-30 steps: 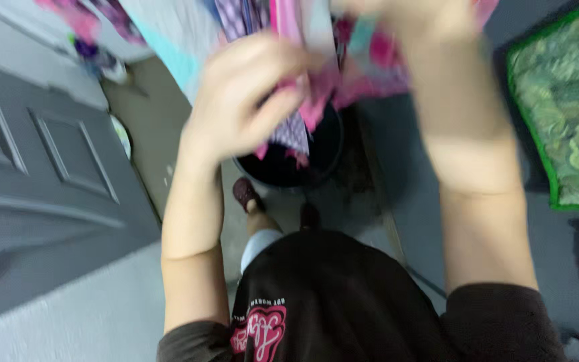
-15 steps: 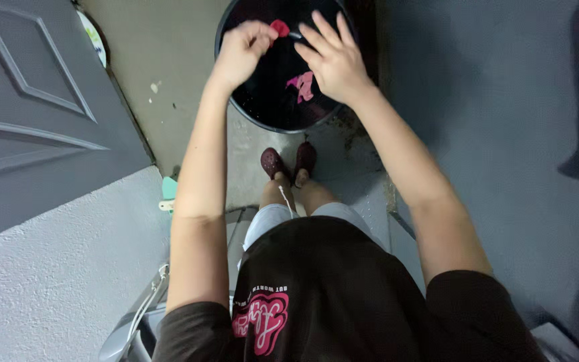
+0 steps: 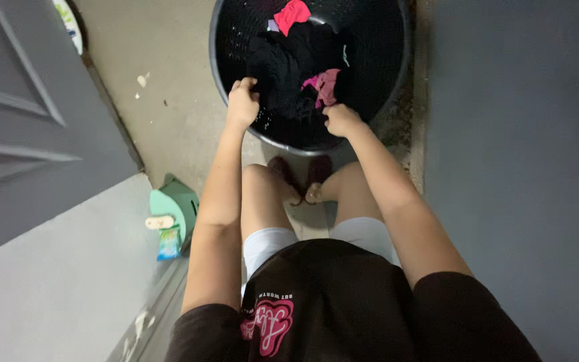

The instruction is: The person takes items from a basket and hangs them on a multi-peg hanger and on individual hangers on a rack.

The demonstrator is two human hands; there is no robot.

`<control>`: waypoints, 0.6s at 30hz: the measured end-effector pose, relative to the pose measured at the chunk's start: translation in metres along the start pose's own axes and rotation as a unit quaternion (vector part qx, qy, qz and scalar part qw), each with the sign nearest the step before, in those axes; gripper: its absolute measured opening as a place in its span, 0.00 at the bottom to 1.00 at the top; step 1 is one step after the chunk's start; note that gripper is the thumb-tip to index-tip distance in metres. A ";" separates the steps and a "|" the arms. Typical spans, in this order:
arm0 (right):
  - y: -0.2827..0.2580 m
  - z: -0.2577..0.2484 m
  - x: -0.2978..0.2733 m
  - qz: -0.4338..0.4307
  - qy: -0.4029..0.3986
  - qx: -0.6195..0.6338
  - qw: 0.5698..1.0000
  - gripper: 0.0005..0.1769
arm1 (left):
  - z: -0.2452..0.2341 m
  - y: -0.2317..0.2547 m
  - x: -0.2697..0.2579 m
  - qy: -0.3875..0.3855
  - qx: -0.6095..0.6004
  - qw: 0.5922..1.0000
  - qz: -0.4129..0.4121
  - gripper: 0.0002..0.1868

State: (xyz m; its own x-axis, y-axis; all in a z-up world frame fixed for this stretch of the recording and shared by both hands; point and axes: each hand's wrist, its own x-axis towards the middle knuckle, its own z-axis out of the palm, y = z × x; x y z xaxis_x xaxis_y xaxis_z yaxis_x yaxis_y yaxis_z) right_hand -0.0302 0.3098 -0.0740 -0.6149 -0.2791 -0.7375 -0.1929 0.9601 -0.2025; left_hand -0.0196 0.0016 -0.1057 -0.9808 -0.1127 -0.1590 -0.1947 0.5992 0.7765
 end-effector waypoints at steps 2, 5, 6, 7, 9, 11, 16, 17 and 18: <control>0.015 0.015 0.058 0.019 -0.043 -0.076 0.996 0.20 | 0.016 -0.004 0.019 -0.023 0.050 0.998 0.041 0.20; 0.053 0.046 0.137 -0.050 0.014 -0.154 0.987 0.18 | 0.045 -0.004 0.056 -0.077 0.142 0.970 0.183 0.23; 0.064 0.059 0.167 -0.058 0.023 -0.180 0.982 0.23 | 0.056 -0.004 0.069 -0.094 0.164 0.958 0.215 0.22; 0.072 0.070 0.191 -0.066 0.032 -0.207 0.976 0.29 | 0.067 -0.003 0.081 -0.110 0.185 0.945 0.247 0.21; 0.083 0.084 0.232 -0.055 0.066 -0.211 0.974 0.30 | 0.086 0.001 0.106 -0.127 0.200 0.931 0.279 0.19; 0.088 0.082 0.264 -0.035 0.072 -0.211 0.974 0.26 | 0.096 0.007 0.124 -0.147 0.207 0.925 0.283 0.18; 0.059 0.007 0.249 -0.012 -0.048 -0.165 0.985 0.17 | 0.091 0.015 0.139 -0.158 0.140 0.928 0.306 0.21; 0.051 -0.014 0.226 -0.019 -0.040 -0.109 0.993 0.16 | 0.090 0.019 0.137 -0.164 0.118 0.922 0.332 0.24; 0.044 -0.035 0.201 -0.027 -0.032 -0.049 0.998 0.14 | 0.086 0.023 0.133 -0.169 0.095 0.914 0.357 0.28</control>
State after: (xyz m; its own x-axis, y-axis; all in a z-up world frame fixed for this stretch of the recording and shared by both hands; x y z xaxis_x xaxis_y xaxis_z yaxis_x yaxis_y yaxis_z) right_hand -0.1892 0.2948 -0.2089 -0.5526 -0.3267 -0.7668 -0.3007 0.9362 -0.1821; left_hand -0.1541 0.0688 -0.1613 -0.7927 0.5930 0.1416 0.5300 0.5554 0.6408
